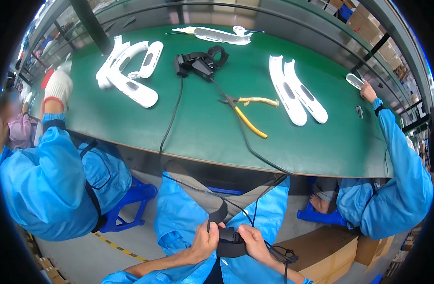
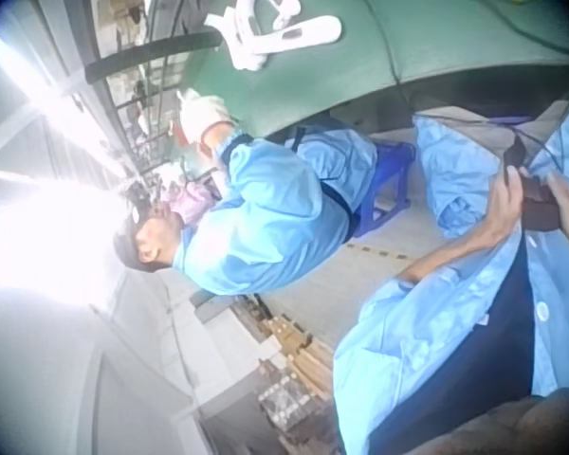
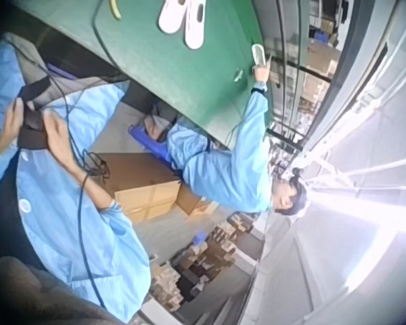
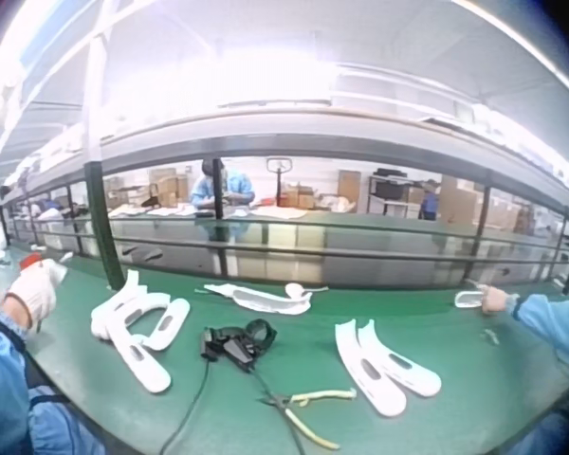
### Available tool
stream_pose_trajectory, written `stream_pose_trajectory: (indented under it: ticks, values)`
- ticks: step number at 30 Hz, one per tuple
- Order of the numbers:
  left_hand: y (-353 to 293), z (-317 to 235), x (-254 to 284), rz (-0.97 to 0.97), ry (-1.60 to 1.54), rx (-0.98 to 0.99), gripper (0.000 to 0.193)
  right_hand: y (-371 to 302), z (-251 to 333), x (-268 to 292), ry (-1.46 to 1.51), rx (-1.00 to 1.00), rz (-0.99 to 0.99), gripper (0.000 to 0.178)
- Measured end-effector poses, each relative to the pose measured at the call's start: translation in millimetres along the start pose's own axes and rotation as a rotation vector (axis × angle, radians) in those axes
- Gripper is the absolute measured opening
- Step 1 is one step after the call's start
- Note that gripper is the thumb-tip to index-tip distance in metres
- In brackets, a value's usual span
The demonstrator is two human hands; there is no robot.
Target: Trimming and assembling white plastic components in a factory setting.
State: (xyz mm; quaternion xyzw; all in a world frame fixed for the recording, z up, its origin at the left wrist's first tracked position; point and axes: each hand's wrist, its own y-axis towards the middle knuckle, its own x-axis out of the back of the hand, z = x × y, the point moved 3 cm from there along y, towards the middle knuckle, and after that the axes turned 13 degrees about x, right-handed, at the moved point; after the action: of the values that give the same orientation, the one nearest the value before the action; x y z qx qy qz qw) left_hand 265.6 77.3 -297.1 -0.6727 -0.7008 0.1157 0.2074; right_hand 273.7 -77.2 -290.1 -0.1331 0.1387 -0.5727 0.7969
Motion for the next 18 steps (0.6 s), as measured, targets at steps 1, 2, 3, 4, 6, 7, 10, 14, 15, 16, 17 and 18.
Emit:
stream_pose_trajectory:
  ticks: [1,2,3,4,6,7,10,14,15,16,17,18]
  values:
    - [-0.2,-0.8,0.8,-0.003,-0.003,0.001,0.031,-1.5,3.2,1.2,0.062,-0.006,0.026,0.034]
    - [-2.2,-3.3,0.9,0.038,-0.008,0.010,0.031,-3.9,1.9,2.2,0.067,-0.006,0.031,0.034]
    - [-4.2,-4.8,0.5,0.079,-0.013,0.018,0.032,-7.3,-0.5,3.4,0.051,0.022,0.023,0.032]
    - [-6.5,-3.5,0.4,0.074,-0.009,0.020,0.032,-10.4,-2.9,3.6,0.035,0.051,0.014,0.030]
    - [-7.2,3.1,-0.3,0.036,-0.063,0.015,0.032,-14.0,-10.9,1.8,0.111,0.026,0.002,0.029]
    - [-7.4,2.8,-0.3,0.037,-0.065,0.014,0.032,-15.0,-13.2,1.1,0.190,0.002,-0.010,0.028]
    - [-7.8,0.0,0.5,0.049,-0.038,0.041,0.032,-12.8,-7.2,0.6,0.387,-0.057,0.002,0.026]
    - [-8.0,-3.0,-0.5,0.085,-0.015,-0.011,0.033,-11.8,0.5,-0.8,0.428,-0.078,0.005,0.026]
    - [-8.0,-3.6,-0.7,0.100,0.010,-0.024,0.033,-12.5,0.9,-2.6,0.448,-0.096,-0.020,0.027]
    - [-8.1,-5.5,-1.4,0.102,0.009,-0.026,0.033,-12.9,0.8,-3.9,0.468,-0.115,-0.045,0.027]
    - [-8.3,-8.5,-2.9,0.123,0.016,-0.031,0.034,-13.6,-2.4,-4.6,0.468,-0.114,-0.047,0.027]
    - [-8.4,-10.0,-4.3,0.145,0.023,-0.037,0.034,-14.4,-8.4,-3.1,0.426,-0.086,-0.098,0.029]
